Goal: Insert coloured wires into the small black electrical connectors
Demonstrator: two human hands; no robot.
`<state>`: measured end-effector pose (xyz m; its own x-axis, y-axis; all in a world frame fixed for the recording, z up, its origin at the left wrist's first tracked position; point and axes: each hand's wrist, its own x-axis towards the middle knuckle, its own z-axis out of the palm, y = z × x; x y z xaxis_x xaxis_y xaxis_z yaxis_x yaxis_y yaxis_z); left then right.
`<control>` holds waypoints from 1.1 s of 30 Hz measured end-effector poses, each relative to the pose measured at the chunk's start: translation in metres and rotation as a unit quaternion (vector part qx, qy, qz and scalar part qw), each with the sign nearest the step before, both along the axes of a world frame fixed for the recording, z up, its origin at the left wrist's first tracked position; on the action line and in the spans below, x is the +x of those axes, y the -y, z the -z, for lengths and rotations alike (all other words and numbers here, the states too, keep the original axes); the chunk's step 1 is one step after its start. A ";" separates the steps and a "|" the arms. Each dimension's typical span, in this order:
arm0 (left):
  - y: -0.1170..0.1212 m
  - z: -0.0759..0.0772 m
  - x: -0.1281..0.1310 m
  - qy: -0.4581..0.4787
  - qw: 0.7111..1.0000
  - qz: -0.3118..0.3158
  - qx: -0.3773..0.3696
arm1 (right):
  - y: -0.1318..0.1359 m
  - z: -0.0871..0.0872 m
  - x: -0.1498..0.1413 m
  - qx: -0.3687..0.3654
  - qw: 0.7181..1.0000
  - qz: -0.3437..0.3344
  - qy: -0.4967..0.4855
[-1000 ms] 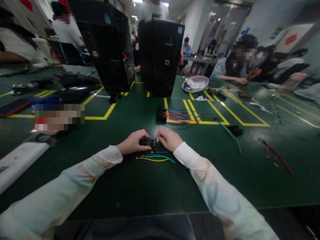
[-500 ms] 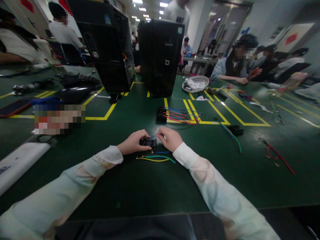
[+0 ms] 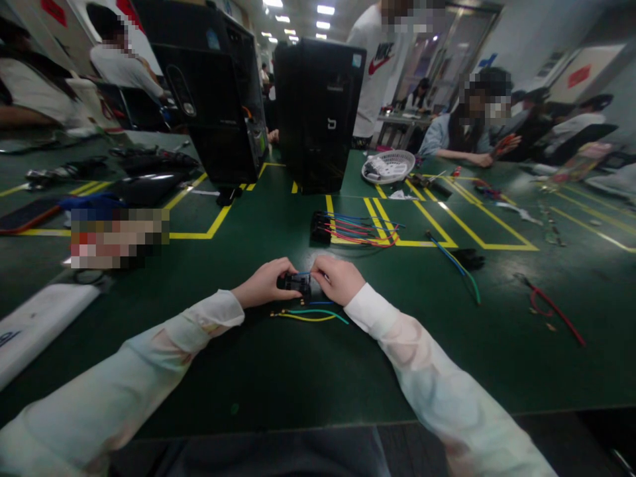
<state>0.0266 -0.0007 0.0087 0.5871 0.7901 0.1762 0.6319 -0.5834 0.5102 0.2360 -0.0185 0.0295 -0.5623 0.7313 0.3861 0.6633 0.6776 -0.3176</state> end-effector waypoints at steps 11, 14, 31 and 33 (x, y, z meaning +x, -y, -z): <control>0.001 -0.002 0.000 0.004 1.000 0.000 -0.003 | -0.011 0.007 0.004 -0.007 0.999 -0.013 0.035; 0.001 -0.002 0.000 0.003 1.000 -0.002 0.000 | -0.008 0.003 0.005 -0.008 0.999 -0.030 0.019; 0.001 0.000 0.000 0.004 1.000 -0.001 0.005 | -0.007 0.004 0.005 -0.035 0.998 -0.037 0.023; 0.001 0.000 0.000 0.003 1.000 0.000 0.006 | -0.005 0.003 0.004 -0.026 0.999 -0.022 0.024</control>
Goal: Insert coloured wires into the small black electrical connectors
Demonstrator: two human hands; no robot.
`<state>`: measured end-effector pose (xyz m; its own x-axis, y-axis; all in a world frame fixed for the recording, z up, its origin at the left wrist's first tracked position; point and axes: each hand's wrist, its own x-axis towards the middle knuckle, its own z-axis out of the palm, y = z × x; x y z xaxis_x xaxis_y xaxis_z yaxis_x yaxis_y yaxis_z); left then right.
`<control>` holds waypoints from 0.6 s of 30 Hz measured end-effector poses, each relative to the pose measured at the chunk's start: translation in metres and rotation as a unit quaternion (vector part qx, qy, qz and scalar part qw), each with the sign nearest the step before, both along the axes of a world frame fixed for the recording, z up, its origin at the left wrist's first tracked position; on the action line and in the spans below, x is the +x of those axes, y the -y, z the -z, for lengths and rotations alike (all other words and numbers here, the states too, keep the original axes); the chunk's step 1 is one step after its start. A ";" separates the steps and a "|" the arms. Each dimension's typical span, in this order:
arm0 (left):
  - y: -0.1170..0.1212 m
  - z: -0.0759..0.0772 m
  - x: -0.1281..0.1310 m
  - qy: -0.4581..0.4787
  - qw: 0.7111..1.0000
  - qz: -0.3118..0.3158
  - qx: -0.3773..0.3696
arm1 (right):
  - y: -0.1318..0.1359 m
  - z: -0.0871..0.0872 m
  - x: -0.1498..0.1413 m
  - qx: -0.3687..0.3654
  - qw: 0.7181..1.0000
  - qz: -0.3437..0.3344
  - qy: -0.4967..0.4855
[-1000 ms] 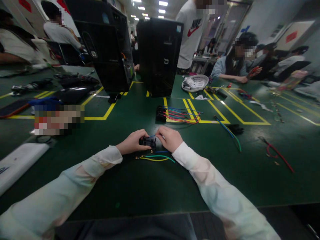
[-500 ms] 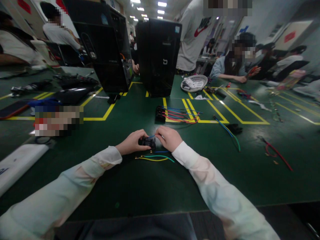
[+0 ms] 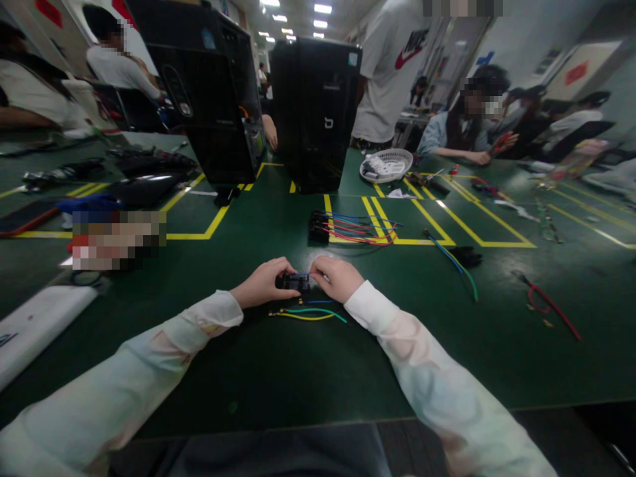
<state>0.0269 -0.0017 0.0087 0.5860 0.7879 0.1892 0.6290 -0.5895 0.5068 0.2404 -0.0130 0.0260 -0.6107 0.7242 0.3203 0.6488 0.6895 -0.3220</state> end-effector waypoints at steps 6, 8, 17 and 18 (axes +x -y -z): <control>-0.001 0.000 0.000 0.002 1.000 0.001 -0.002 | 0.000 0.004 -0.004 0.014 0.999 0.022 0.024; -0.001 0.000 0.000 0.002 1.000 0.002 -0.001 | 0.001 0.004 -0.005 0.021 0.999 0.022 0.021; -0.001 -0.001 0.000 -0.002 1.000 -0.003 -0.005 | 0.001 0.001 -0.006 0.049 0.999 0.016 0.000; -0.001 -0.001 0.000 -0.002 1.000 -0.001 -0.006 | 0.000 0.002 -0.005 0.042 0.999 0.009 0.010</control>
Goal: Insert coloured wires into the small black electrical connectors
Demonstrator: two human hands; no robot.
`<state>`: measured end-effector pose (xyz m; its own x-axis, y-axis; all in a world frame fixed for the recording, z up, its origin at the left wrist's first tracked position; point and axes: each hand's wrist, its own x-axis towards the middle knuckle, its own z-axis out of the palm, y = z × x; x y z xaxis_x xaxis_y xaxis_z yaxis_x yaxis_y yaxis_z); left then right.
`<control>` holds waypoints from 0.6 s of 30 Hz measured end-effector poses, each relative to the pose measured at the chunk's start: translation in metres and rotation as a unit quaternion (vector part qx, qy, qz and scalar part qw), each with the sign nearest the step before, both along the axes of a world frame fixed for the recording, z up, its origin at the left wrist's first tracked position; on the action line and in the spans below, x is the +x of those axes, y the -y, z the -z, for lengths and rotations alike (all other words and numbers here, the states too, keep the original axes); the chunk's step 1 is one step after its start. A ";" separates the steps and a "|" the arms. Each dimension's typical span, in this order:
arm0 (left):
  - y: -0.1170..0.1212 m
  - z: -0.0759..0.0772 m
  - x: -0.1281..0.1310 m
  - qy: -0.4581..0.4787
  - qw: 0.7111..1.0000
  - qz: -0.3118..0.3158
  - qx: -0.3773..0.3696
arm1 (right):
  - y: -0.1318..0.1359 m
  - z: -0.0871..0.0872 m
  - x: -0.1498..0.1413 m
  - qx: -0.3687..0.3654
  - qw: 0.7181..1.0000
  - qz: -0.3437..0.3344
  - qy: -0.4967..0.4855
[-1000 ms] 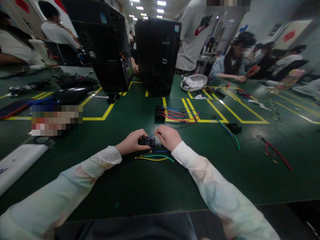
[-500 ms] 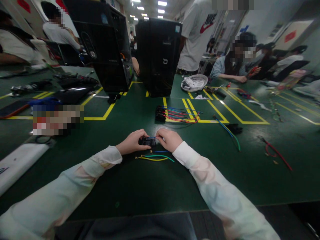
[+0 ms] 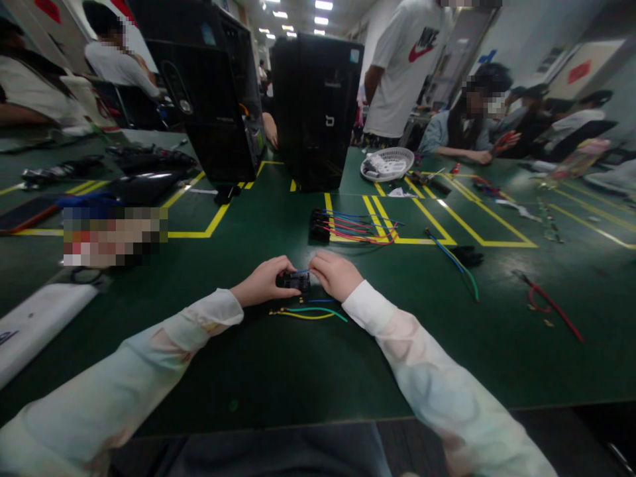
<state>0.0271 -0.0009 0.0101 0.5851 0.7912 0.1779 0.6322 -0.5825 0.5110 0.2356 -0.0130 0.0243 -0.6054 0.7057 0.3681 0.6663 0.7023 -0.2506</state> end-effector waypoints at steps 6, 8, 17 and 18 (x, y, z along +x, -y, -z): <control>0.000 0.000 0.000 0.002 1.000 0.002 0.005 | -0.001 0.001 -0.001 0.003 0.999 -0.019 -0.042; 0.000 0.000 0.000 0.001 1.000 0.000 0.003 | -0.001 0.001 -0.001 0.011 0.998 -0.014 -0.055; 0.000 0.001 0.000 -0.002 1.000 0.000 0.000 | 0.000 0.000 0.000 0.006 0.999 -0.013 -0.031; -0.001 0.002 0.000 -0.005 1.000 -0.002 0.001 | 0.001 -0.001 -0.001 0.012 0.999 -0.011 -0.042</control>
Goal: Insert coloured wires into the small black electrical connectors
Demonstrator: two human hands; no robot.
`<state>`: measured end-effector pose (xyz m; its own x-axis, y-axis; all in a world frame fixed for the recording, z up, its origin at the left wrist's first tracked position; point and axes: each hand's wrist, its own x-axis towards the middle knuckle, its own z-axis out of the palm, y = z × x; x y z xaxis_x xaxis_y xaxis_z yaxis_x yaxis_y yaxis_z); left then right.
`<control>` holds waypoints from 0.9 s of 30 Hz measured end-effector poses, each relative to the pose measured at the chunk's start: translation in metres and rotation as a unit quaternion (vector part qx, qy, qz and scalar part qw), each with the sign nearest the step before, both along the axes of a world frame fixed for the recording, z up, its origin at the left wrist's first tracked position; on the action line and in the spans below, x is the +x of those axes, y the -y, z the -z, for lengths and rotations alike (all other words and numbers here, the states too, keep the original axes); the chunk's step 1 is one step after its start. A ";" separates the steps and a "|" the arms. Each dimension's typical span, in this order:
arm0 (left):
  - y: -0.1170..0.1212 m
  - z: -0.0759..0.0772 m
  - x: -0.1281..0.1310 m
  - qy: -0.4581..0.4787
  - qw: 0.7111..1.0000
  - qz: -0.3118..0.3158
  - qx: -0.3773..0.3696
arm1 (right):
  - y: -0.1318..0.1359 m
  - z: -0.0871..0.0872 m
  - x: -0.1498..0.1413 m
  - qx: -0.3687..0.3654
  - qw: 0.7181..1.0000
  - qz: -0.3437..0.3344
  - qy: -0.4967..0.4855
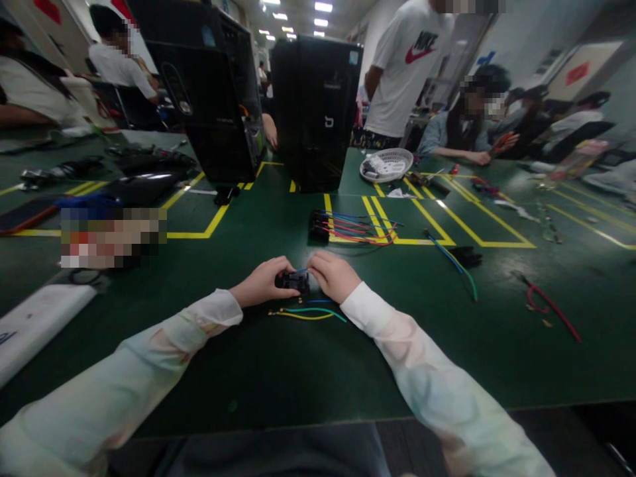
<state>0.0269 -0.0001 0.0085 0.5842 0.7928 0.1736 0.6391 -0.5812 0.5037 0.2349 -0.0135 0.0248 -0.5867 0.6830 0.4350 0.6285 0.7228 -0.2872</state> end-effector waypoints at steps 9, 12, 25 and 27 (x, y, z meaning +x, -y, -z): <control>0.000 -0.001 0.001 0.003 1.000 0.004 0.000 | -0.001 0.002 0.000 0.006 1.000 0.003 0.025; 0.000 0.000 0.000 0.000 1.000 0.001 0.005 | 0.000 0.002 -0.001 0.016 1.000 0.005 -0.012; 0.000 0.000 0.000 0.003 1.000 0.004 0.008 | 0.002 -0.001 -0.001 0.002 0.999 -0.025 -0.041; 0.000 0.001 0.000 0.005 1.000 0.004 0.008 | 0.003 -0.002 0.001 -0.009 0.999 -0.038 -0.028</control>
<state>0.0269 0.0002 0.0078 0.5886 0.7851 0.1929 0.6288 -0.5945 0.5011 0.2356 -0.0160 0.0264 -0.6125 0.6449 0.4571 0.5540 0.7627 -0.3337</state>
